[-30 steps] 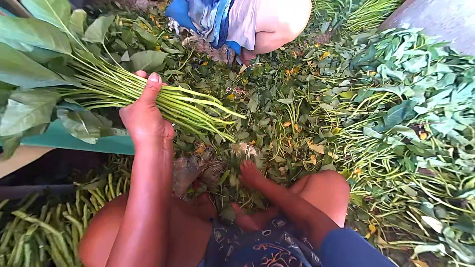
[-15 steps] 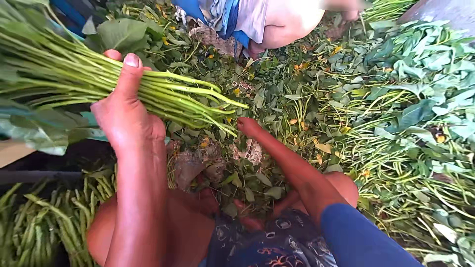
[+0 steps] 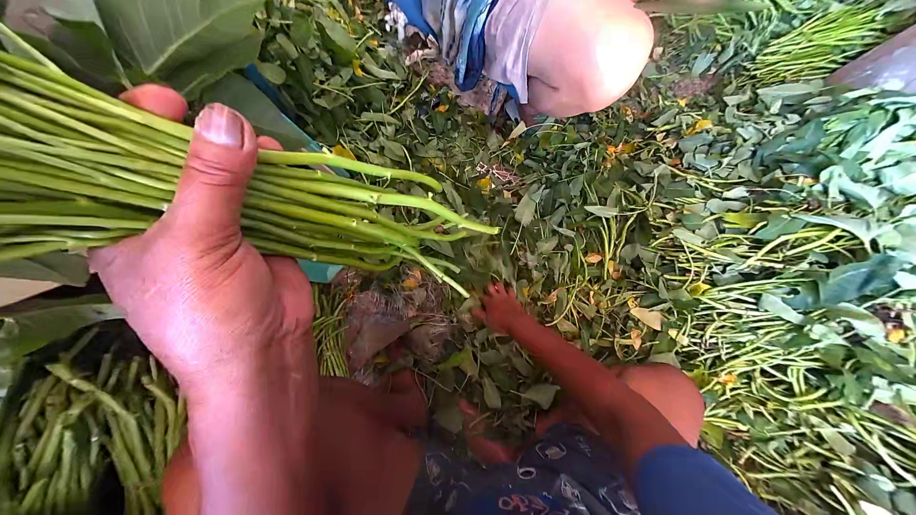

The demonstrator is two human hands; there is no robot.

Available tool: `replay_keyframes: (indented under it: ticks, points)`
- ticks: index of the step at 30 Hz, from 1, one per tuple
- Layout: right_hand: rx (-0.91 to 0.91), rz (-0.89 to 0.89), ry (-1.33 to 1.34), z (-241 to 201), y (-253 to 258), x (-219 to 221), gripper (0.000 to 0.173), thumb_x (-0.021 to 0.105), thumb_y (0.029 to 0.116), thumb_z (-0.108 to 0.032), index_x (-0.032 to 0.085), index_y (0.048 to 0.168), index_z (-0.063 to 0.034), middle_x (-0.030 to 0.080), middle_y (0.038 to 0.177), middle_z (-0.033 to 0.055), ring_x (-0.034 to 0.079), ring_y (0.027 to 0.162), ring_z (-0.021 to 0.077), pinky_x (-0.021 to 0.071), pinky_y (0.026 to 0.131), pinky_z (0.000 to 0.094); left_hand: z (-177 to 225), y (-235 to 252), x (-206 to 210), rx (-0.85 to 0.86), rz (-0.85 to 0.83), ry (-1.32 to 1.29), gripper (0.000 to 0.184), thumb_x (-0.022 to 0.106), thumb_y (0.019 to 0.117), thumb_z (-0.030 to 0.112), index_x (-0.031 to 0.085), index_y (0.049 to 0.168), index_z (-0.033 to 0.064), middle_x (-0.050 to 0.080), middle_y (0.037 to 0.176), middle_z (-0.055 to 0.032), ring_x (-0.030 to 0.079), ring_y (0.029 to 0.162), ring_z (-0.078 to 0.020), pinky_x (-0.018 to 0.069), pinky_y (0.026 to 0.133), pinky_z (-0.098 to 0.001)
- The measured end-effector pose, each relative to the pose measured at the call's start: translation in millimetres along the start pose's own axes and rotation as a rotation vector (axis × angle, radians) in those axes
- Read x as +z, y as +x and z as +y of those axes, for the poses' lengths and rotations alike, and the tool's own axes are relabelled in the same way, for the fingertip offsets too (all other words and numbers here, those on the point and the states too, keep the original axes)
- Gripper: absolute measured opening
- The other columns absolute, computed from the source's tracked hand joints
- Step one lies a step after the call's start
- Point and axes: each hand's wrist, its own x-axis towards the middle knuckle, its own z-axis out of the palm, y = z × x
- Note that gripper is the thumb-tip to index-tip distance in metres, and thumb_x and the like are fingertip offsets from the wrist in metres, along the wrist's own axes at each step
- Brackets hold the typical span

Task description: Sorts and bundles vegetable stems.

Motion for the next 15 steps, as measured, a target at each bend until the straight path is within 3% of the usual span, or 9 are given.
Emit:
replay_keyframes:
  ticks: [3,6,8,10,11,12,15]
  points:
    - [0.002,-0.18,-0.02,14,-66,47,0.081,0.035,0.1043,-0.065,0.048,0.149,0.0012,0.033,0.162,0.0274,0.016,0.155,0.0466,0.0115,0.123,0.0671,-7,0,3,0.022,-0.047,0.012,0.045,0.075,0.0922,0.006,0.052,0.13,0.0018,0.07,0.11,-0.0109,0.072,0.096,-0.0252,0.0638,0.087,-0.0413]
    - [0.064,-0.402,0.048,10,-117,79,0.08,0.037,0.1041,-0.065,0.04,0.157,-0.0055,0.024,0.166,0.0256,0.01,0.157,0.0451,0.0081,0.125,0.0648,-12,-2,10,0.012,-0.048,0.004,0.046,0.079,0.0892,0.008,0.054,0.128,0.0011,0.071,0.11,-0.0137,0.073,0.099,-0.0295,0.0642,0.088,-0.0466]
    - [0.07,-0.46,0.071,10,-127,84,0.075,0.042,0.1036,-0.063,0.044,0.155,-0.0077,0.032,0.163,0.0257,0.021,0.154,0.0462,0.02,0.121,0.0674,-19,-1,16,0.0,-0.03,-0.025,0.049,0.081,0.0866,0.006,0.051,0.125,0.0016,0.07,0.106,-0.0155,0.073,0.098,-0.0315,0.0635,0.089,-0.0497]
    - [0.045,-0.368,0.196,16,-123,66,0.067,0.053,0.1012,-0.059,0.062,0.138,-0.0042,0.054,0.144,0.0275,0.045,0.14,0.0461,0.0349,0.113,0.0685,-53,14,2,0.187,-0.182,-0.094,0.048,0.079,0.0886,0.005,0.05,0.126,-0.0027,0.071,0.107,-0.019,0.073,0.098,-0.0341,0.064,0.087,-0.0523]
    - [0.036,-0.284,0.284,20,-120,46,0.063,0.054,0.1017,-0.057,0.067,0.128,-0.0011,0.063,0.131,0.0283,0.056,0.128,0.0458,0.0409,0.107,0.0687,-82,32,-15,0.379,-0.369,-0.13,0.05,0.075,0.0936,0.008,0.047,0.133,-0.0077,0.069,0.112,-0.021,0.071,0.101,-0.0346,0.0633,0.086,-0.0528]
    - [0.029,-0.199,0.38,23,-118,20,0.058,0.053,0.1045,-0.05,0.067,0.125,0.0022,0.065,0.125,0.0292,0.06,0.123,0.0449,0.0422,0.106,0.0667,-94,41,-21,0.465,-0.452,-0.121,0.052,0.073,0.0958,0.011,0.045,0.136,-0.0088,0.068,0.116,-0.0206,0.07,0.103,-0.0333,0.0632,0.086,-0.0513]
    - [0.034,0.277,0.546,50,-79,-30,0.044,0.052,0.1081,-0.033,0.069,0.12,0.0048,0.069,0.118,0.0287,0.065,0.116,0.0436,0.0468,0.104,0.0641,-39,-1,29,0.076,-0.055,-0.013,0.052,0.083,0.0814,0.002,0.052,0.124,0.0006,0.07,0.106,-0.0157,0.072,0.099,-0.0308,0.0644,0.088,-0.0498]
